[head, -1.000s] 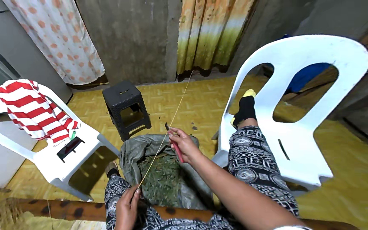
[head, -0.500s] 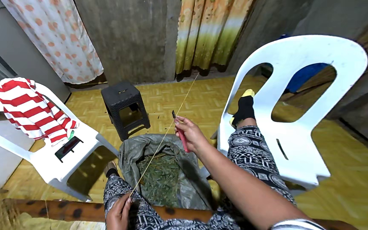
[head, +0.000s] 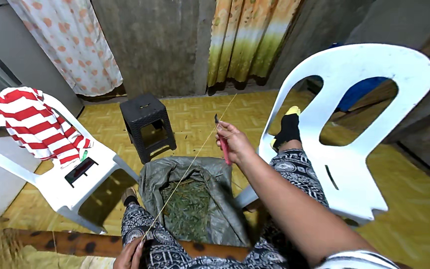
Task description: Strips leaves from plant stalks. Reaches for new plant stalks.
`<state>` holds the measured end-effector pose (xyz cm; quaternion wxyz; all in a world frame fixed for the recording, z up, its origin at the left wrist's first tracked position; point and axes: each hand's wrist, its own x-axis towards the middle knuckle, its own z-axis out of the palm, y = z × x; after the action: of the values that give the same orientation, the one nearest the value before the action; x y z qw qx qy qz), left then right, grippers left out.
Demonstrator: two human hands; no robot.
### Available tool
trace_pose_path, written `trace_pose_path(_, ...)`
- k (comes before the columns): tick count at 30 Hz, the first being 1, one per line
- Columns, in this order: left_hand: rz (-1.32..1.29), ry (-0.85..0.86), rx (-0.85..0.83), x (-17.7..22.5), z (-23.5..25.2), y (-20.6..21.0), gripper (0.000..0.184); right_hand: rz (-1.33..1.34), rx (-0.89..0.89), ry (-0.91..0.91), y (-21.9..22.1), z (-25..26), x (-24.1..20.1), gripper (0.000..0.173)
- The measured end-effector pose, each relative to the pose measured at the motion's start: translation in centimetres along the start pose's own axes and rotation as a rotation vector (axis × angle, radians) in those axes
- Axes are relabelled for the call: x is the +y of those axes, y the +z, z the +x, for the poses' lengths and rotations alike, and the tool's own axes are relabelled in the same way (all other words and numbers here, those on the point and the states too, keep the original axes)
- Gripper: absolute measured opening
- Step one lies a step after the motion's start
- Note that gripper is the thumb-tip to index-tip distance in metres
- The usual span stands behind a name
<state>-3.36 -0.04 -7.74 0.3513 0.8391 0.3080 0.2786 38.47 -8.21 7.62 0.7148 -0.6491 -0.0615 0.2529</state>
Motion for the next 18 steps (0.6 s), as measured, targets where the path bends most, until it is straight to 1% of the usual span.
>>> trace_pose_path(6,0.021,-0.019,0.004,-1.3,-0.8,-0.8,0.026,-0.003,0.026,-0.085,-0.6,1.7,-1.0,0.029)
trace_pose_path(8,0.025,-0.039,0.007,-1.9,-1.1,-1.3,0.026,0.012,0.060,-0.114,-1.0,2.3,-1.7,0.033)
trace_pose_path(11,-0.031,-0.128,0.007,-3.2,-1.7,-1.7,0.027,0.018,0.120,-0.139,-2.1,3.0,-3.0,0.032)
trace_pose_path(13,-0.097,-0.222,0.005,-2.9,-1.5,-1.5,0.028,0.003,0.124,-0.159,-2.5,3.0,-3.3,0.033)
trace_pose_path(16,-0.177,-0.327,-0.004,-0.5,0.1,-0.5,0.029,-0.148,0.006,-0.163,-1.5,1.0,-1.5,0.034)
trace_pose_path(18,-0.215,-0.350,-0.020,1.3,1.9,0.5,0.029,-0.316,-0.135,-0.148,0.2,-1.4,0.9,0.035)
